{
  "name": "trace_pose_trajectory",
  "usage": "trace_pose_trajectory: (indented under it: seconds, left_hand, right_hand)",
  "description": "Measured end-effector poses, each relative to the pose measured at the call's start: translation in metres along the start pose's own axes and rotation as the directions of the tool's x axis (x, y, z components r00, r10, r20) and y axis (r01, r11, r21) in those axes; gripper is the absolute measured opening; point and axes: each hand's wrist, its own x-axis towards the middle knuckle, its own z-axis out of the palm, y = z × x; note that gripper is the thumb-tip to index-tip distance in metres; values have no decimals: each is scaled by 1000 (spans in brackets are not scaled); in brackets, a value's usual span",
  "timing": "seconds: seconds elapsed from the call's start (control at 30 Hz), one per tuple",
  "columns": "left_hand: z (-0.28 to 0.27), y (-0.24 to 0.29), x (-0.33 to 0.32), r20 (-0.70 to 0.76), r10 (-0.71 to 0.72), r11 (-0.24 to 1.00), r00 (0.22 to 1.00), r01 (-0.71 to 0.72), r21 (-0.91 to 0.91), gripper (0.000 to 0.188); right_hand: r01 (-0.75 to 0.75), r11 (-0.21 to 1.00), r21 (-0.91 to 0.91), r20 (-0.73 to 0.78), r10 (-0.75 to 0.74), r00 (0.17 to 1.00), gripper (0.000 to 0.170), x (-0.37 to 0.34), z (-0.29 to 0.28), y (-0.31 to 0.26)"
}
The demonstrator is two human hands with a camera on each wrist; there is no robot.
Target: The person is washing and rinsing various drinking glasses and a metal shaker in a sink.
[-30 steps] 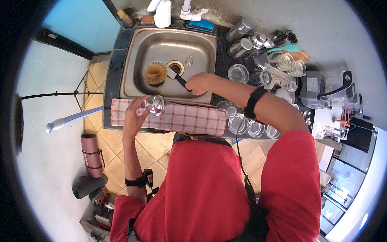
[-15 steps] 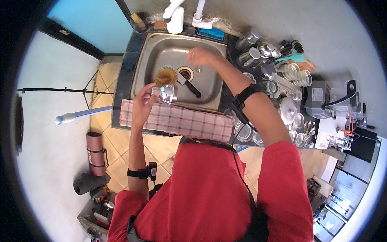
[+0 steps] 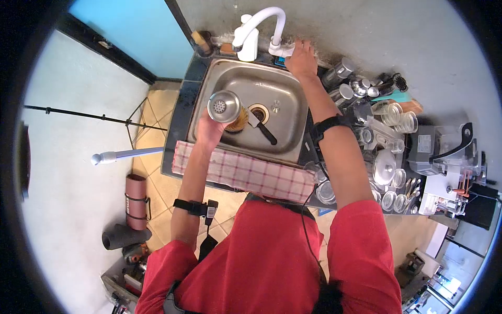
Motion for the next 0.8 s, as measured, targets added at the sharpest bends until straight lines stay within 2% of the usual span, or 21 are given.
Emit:
trace_pose_trajectory:
  seconds: [0.07,0.23,0.3,0.4,0.43,0.47,0.5,0.53,0.57,0.6,0.63,0.67,0.7,0.73,0.8]
  left_hand:
    - [-1,-4,6,65,-42,999,997,44,-31,37]
    - [21,-6,13,66,-44,997,997,49,-67,38]
    - [24,-9,20,66,-35,996,997,40,-77,40]
    - [28,-16,35,56,-51,995,997,55,-81,38]
    - [30,-17,41,4,-14,995,1000,13,104,38]
    - [30,-18,45,-43,33,958,999,-20,288,38]
    - [43,-11,38,-26,66,940,997,-53,336,38]
    - [49,-11,41,-23,72,942,997,-60,329,38]
    - [54,-10,44,-8,145,901,989,-129,414,37]
    - [56,-11,47,13,214,847,977,-192,496,37]
    - [55,-12,54,28,262,819,965,-238,522,38]
    - [54,-13,60,28,263,820,964,-239,520,38]
    - [58,-12,63,43,304,794,952,-277,541,39]
    - [61,-11,65,58,344,765,937,-315,561,41]
    - [67,-6,66,89,396,735,914,-373,566,42]
  right_hand:
    - [8,1000,-2,17,-8,1000,60,1,6,7]
    - [42,999,-6,35,-42,998,60,1,8,13]
    - [69,995,76,41,-72,997,57,-6,11,17]
    - [88,995,44,21,-89,996,56,-18,12,18]
    - [93,995,39,17,-93,995,56,-24,5,12]
    - [140,990,-10,-81,-141,987,56,-33,-1,5]
    - [183,981,-63,-177,-192,965,56,-37,-6,-3]
    - [190,979,-69,-180,-200,963,56,-37,0,-6]
    - [317,940,128,-130,-301,945,57,-39,7,-9]
    - [412,851,326,-96,-404,910,59,-43,13,-13]
    - [416,850,322,-94,-408,908,59,-49,11,-22]
    - [339,826,451,82,-417,905,64,-57,10,-32]
    - [237,796,557,250,-433,866,70,-63,10,-38]
    - [241,796,556,247,-434,867,70,-67,8,-40]
    - [87,689,720,342,-461,819,77,-73,5,-44]
